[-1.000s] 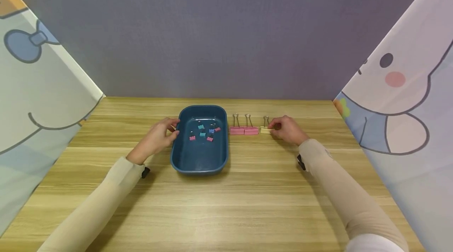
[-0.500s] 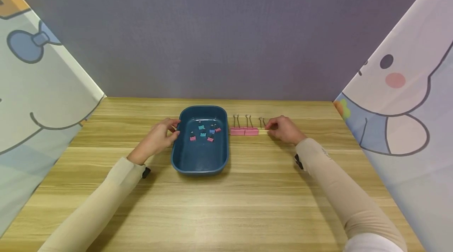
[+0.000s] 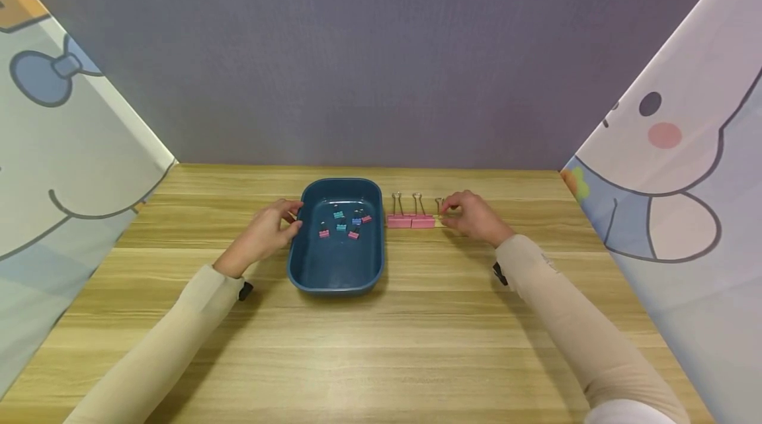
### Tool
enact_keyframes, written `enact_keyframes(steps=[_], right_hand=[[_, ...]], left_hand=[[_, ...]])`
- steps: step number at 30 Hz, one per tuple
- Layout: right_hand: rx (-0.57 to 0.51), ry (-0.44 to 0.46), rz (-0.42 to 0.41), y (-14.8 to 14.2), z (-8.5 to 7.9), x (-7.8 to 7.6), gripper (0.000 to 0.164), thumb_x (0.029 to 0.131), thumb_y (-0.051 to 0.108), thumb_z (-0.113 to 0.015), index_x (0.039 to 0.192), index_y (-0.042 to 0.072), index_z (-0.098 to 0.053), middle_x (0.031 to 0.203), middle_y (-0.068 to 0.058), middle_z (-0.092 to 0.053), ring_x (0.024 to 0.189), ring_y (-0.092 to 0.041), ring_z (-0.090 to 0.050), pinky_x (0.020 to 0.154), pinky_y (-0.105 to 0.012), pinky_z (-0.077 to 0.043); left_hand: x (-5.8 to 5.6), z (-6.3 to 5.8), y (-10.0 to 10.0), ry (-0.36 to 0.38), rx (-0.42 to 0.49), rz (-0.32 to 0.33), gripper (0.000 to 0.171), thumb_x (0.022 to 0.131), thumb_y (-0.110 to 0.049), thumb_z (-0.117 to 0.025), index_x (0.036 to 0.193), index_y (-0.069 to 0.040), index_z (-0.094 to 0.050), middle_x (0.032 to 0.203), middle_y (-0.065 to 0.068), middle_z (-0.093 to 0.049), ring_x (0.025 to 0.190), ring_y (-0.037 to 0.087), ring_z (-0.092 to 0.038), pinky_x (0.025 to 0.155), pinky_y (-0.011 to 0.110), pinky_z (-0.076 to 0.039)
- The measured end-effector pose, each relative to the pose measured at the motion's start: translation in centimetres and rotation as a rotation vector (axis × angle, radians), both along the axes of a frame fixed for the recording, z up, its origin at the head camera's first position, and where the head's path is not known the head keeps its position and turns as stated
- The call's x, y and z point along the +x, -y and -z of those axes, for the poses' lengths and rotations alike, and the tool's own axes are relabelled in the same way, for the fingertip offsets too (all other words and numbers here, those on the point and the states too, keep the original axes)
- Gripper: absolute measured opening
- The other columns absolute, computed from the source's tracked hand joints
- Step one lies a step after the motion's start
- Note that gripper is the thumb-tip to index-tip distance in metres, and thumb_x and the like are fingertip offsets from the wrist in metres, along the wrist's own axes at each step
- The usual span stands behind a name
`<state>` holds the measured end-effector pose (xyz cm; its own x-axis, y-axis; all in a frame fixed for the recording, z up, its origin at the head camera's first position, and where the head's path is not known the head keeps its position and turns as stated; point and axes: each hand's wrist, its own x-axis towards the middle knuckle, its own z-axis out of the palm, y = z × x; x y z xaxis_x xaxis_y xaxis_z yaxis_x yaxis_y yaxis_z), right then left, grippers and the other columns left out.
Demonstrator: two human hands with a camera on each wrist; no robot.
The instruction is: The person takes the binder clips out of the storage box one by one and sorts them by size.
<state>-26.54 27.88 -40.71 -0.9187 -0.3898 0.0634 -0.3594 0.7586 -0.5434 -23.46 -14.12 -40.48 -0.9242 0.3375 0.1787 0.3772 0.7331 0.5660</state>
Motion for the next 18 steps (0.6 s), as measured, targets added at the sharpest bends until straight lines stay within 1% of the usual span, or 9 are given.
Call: enact_keyframes(steps=[5,8,10,15,18], right_hand=[[-0.013,-0.082,-0.076,1.5,-0.9,0.6,0.018,0.082,0.006,-0.073,0.100,0.006,-0.070,0.103,-0.006,-0.063,0.093,-0.031,-0.054,0.070,-0.040,-0.042],[-0.026,-0.134,-0.123,2.6,-1.5,1.0,0.019,0.080,0.005,-0.074,0.099,0.007,-0.070,0.101,-0.003,-0.063,0.090,-0.029,-0.054,0.068,-0.038,-0.041],[-0.032,-0.162,-0.150,3.4,-1.8,1.2,0.019,0.080,0.004,-0.075,0.098,0.009,-0.071,0.100,-0.001,-0.063,0.086,-0.026,-0.052,0.066,-0.037,-0.041],[-0.035,-0.224,-0.219,5.0,-2.4,1.7,0.017,0.079,0.006,-0.076,0.095,0.010,-0.071,0.098,0.001,-0.062,0.087,-0.019,-0.049,0.065,-0.035,-0.040],[-0.037,-0.246,-0.244,5.7,-2.6,1.9,0.017,0.079,0.008,-0.077,0.095,0.011,-0.071,0.098,0.001,-0.062,0.090,-0.020,-0.050,0.067,-0.034,-0.040]], left_hand=[[0.0,0.1,0.0,-0.004,-0.005,0.001,0.042,0.090,-0.009,-0.062,0.129,0.005,-0.052,0.107,0.015,-0.059,0.092,0.024,-0.063,0.091,0.054,-0.028],[0.0,0.1,0.0,-0.003,0.000,-0.002,0.042,0.090,-0.009,-0.062,0.128,0.005,-0.052,0.108,0.015,-0.059,0.092,0.023,-0.063,0.091,0.054,-0.027],[0.1,0.1,0.0,-0.003,0.003,-0.002,0.042,0.090,-0.009,-0.062,0.128,0.005,-0.052,0.108,0.015,-0.059,0.091,0.023,-0.063,0.090,0.053,-0.028],[0.1,0.1,0.0,0.000,0.012,0.001,0.042,0.090,-0.008,-0.062,0.129,0.005,-0.052,0.108,0.015,-0.059,0.092,0.024,-0.063,0.091,0.054,-0.027],[0.1,0.0,0.0,0.002,0.018,0.007,0.042,0.090,-0.008,-0.062,0.129,0.005,-0.052,0.108,0.016,-0.059,0.092,0.024,-0.063,0.091,0.054,-0.027]])
